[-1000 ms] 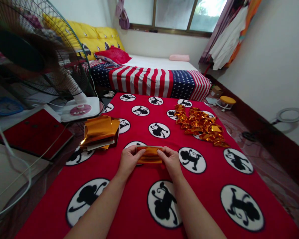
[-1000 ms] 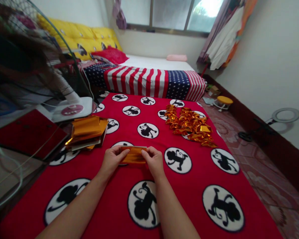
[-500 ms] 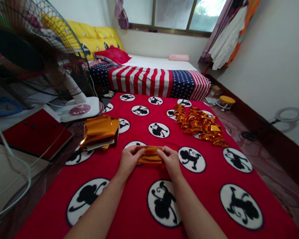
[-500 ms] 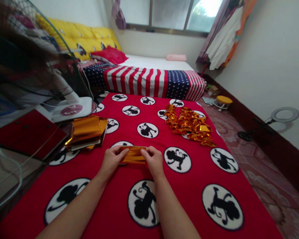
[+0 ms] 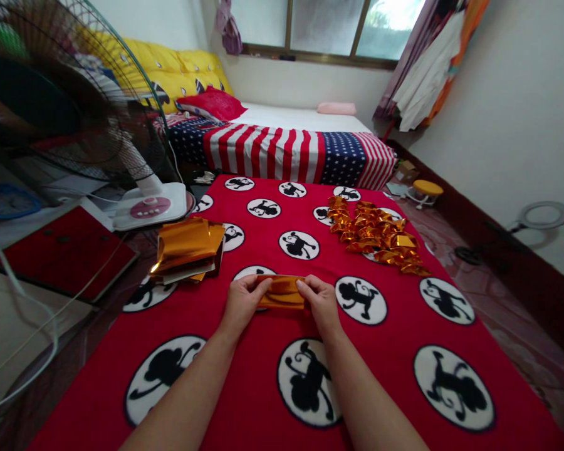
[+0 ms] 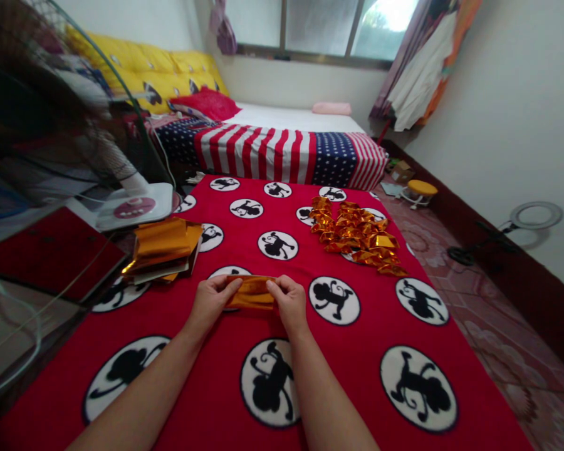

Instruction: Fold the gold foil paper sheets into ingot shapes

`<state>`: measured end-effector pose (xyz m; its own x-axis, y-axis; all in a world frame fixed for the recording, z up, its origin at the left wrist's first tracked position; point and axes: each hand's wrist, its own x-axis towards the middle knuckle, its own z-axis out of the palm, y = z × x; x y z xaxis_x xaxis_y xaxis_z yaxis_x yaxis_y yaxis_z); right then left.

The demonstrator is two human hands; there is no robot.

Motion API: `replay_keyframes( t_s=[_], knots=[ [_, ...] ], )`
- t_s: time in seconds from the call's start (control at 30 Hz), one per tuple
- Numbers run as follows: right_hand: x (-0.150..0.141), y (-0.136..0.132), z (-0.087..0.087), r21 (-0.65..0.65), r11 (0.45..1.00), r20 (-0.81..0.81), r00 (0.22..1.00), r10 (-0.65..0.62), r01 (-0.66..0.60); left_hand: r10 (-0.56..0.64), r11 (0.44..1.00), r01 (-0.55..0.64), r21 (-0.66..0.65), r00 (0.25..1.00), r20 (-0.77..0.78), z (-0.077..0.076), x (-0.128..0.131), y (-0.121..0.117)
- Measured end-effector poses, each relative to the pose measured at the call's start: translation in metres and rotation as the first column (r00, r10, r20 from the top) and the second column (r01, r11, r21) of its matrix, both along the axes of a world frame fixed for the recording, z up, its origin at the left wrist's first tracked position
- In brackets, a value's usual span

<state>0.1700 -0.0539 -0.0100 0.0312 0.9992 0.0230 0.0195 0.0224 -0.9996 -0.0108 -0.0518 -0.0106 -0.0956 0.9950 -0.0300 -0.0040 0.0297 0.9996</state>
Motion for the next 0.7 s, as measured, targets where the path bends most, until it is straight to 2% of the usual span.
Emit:
replay_keyframes(
  t_s=[0.47,0.7],
  knots=[
    [-0.0006,-0.0007,0.0026,0.022,1.0,-0.003,1.0,-0.02,0.02,0.004,1.0,-0.004,-0.009,1.0,-0.025,0.0043,0.0019,-0.001],
    [-0.0009,-0.0011,-0.001,0.03,0.999,0.005,0.999,-0.031,0.031,0.008,1.0,-0.006,0.021,0.998,-0.055,-0.0025,0.0005,0.0007]
  ],
)
